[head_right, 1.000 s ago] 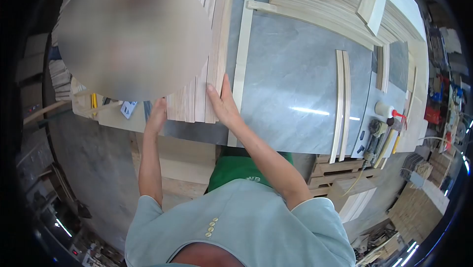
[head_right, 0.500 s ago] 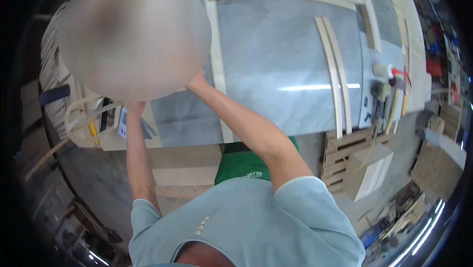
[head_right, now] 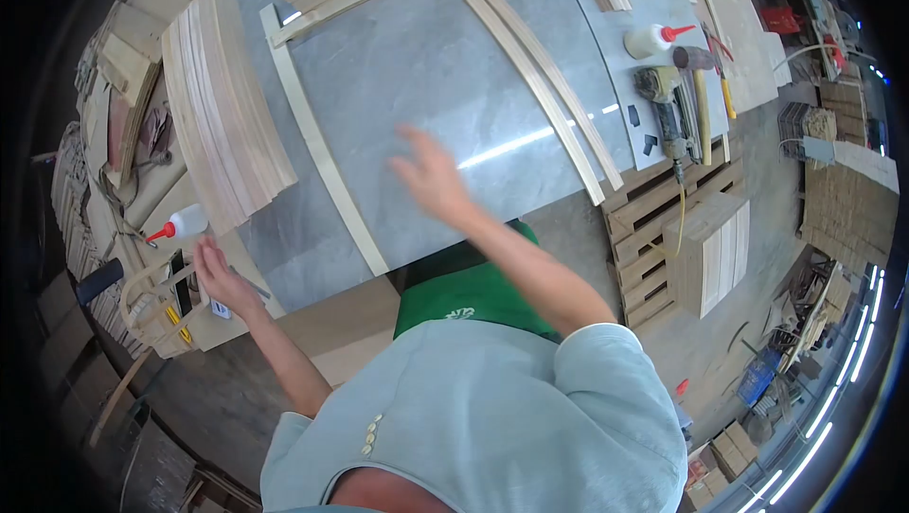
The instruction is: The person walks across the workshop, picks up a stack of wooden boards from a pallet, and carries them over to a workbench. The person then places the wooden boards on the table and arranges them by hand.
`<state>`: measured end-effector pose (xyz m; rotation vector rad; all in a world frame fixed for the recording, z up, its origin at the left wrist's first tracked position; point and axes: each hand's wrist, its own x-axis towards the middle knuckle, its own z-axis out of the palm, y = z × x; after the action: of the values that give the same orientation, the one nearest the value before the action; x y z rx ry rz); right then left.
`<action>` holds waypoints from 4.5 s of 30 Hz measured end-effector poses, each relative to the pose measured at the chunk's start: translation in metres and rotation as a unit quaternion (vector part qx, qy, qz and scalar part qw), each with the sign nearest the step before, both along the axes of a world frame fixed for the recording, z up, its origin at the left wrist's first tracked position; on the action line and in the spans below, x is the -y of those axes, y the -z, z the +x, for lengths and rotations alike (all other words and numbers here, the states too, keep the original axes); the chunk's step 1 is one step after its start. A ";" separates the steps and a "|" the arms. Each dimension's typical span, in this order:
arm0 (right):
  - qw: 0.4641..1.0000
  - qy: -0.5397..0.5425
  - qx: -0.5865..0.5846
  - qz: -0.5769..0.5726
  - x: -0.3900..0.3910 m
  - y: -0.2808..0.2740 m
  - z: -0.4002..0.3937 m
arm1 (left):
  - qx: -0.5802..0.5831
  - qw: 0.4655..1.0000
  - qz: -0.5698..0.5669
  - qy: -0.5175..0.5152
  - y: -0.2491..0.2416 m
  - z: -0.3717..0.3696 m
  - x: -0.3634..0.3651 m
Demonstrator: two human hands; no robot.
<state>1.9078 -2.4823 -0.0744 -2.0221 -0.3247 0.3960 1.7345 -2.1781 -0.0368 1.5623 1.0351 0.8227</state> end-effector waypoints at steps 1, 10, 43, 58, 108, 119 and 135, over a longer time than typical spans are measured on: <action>0.996 0.050 0.059 -0.048 0.046 0.018 0.004 | -0.001 1.000 0.012 -0.007 -0.003 -0.007 0.019; 0.927 0.091 0.170 -0.320 0.242 0.013 0.036 | -0.077 0.953 -0.167 0.240 -0.006 0.022 0.249; 0.872 -0.441 0.204 0.057 0.021 -0.038 -0.097 | 0.136 0.942 -0.271 -0.147 0.035 -0.018 0.260; 0.940 -0.298 -0.146 -0.083 0.106 0.006 -0.046 | -0.058 0.961 -0.233 -0.140 0.103 -0.073 0.101; 0.854 -0.340 -0.347 0.188 -0.029 -0.124 0.040 | 0.119 0.976 -0.180 -0.026 -0.023 -0.040 0.225; 0.756 -0.366 -0.535 0.089 -0.034 -0.061 -0.054 | 0.131 0.948 -0.290 0.033 -0.034 -0.012 0.185; 0.721 -0.284 -0.604 0.183 -0.141 -0.021 -0.049 | 0.033 0.920 -0.387 0.056 0.013 -0.074 0.185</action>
<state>1.8584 -2.3415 -0.0532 -0.8861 -0.1437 1.7582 1.6601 -2.3626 -0.0493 0.8941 1.0359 0.3064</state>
